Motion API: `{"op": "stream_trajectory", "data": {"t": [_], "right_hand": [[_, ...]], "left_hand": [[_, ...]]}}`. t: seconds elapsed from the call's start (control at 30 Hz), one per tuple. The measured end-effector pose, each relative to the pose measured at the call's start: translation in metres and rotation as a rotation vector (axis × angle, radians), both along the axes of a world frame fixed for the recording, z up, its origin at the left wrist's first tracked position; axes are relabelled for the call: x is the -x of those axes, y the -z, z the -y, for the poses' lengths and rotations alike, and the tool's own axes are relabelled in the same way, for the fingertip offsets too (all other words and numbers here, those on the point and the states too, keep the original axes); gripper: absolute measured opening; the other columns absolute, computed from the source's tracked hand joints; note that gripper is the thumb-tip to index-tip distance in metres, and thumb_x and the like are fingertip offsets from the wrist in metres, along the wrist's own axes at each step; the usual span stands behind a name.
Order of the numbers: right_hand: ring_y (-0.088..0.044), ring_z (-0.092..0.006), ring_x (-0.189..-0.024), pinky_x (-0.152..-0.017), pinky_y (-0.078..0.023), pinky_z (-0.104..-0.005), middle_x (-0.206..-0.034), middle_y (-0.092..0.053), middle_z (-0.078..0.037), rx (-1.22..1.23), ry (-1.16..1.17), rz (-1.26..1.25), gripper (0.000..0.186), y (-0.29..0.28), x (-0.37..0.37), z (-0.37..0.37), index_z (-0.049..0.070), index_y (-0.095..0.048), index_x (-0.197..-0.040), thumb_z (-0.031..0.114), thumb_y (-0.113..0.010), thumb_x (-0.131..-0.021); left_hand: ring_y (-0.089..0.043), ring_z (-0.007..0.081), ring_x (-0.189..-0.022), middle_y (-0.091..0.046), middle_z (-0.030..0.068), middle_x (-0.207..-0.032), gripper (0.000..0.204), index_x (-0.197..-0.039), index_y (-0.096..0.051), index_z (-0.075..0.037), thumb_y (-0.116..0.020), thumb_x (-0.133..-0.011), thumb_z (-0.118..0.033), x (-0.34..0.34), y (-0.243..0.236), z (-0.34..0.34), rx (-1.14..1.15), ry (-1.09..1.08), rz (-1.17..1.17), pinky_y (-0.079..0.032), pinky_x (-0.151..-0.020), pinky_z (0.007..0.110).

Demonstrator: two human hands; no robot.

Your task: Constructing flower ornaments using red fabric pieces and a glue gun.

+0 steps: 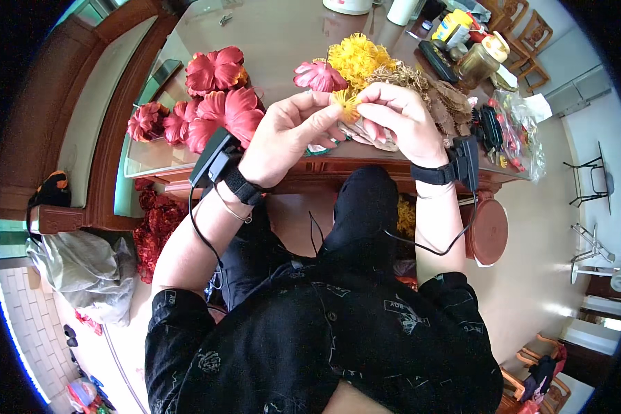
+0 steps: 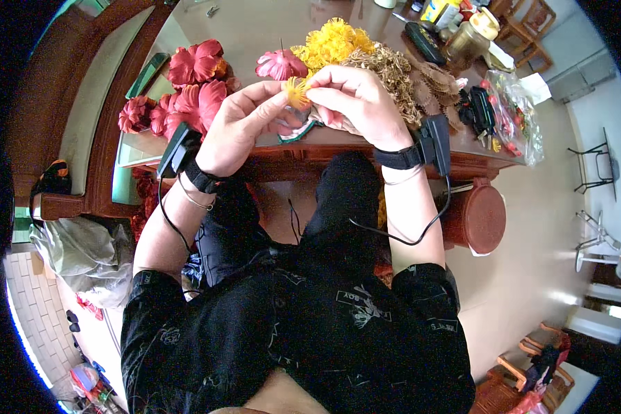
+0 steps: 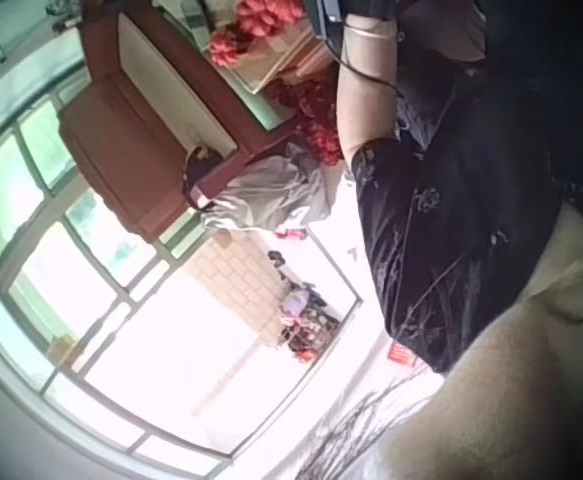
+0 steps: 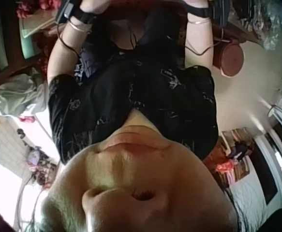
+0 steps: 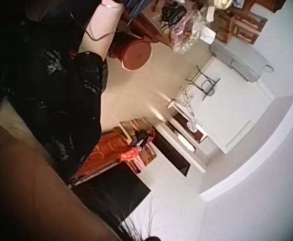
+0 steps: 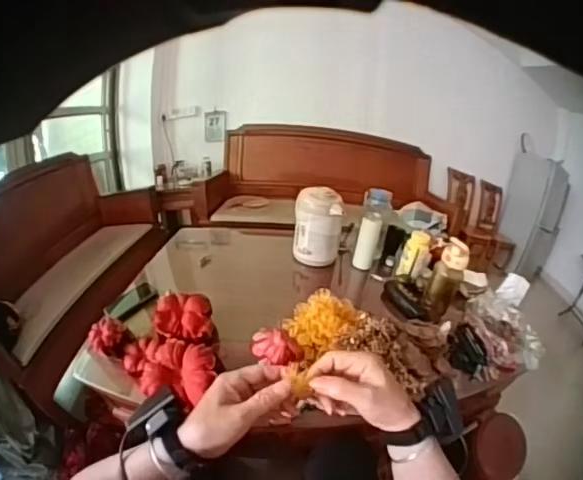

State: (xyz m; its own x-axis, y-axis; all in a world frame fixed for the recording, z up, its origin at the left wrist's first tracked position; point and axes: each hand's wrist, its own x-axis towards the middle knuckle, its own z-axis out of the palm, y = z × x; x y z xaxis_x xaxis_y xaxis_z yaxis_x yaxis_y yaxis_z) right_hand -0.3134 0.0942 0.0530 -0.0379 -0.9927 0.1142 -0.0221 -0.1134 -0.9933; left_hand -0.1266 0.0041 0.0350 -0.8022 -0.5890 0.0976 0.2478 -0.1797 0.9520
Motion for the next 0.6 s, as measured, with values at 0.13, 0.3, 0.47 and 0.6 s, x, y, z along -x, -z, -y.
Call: {"op": "stream_trajectory", "data": {"t": [0.13,0.3,0.47,0.6], "right_hand": [[-0.051,-0.0034,-0.055,-0.049,-0.039,-0.0179,-0.068,-0.059,0.001,0.059,0.024,-0.131,0.015,-0.011,-0.011,0.002,0.001,-0.062,-0.097,0.014,-0.056,-0.093],[-0.052,-0.0024,-0.053,-0.047,-0.039,-0.0172,-0.068,-0.063,0.000,0.161,0.241,-0.224,0.017,-0.015,-0.019,0.022,0.000,-0.065,-0.090,0.016,-0.064,-0.088],[-0.053,-0.0035,-0.053,-0.047,-0.041,-0.0181,-0.068,-0.063,-0.002,0.191,0.286,-0.234,0.018,-0.024,-0.013,0.041,-0.001,-0.065,-0.088,0.017,-0.064,-0.088],[-0.055,-0.0047,-0.053,-0.046,-0.042,-0.0192,-0.068,-0.064,-0.003,0.164,0.324,-0.212,0.020,-0.028,-0.008,0.053,-0.002,-0.065,-0.089,0.018,-0.065,-0.087]], "left_hand": [[-0.059,0.0048,-0.068,-0.064,-0.0005,-0.078,0.015,-0.096,-0.062,-0.004,-0.064,-0.090,-0.018,-0.002,-0.001,0.009,0.009,-0.047,-0.025,-0.048,-0.064,0.019],[-0.058,0.0064,-0.068,-0.064,0.0004,-0.079,0.015,-0.096,-0.063,-0.003,-0.060,-0.092,-0.017,0.003,-0.010,0.024,0.107,-0.097,0.002,-0.047,-0.065,0.020],[-0.060,0.0075,-0.071,-0.066,0.0023,-0.083,0.017,-0.097,-0.064,-0.002,-0.059,-0.093,-0.017,0.012,-0.023,0.046,0.105,-0.088,-0.003,-0.048,-0.067,0.020],[-0.060,0.0079,-0.071,-0.066,0.0031,-0.084,0.017,-0.097,-0.064,-0.002,-0.058,-0.093,-0.018,0.018,-0.028,0.063,0.083,-0.076,0.025,-0.050,-0.068,0.021]]}}
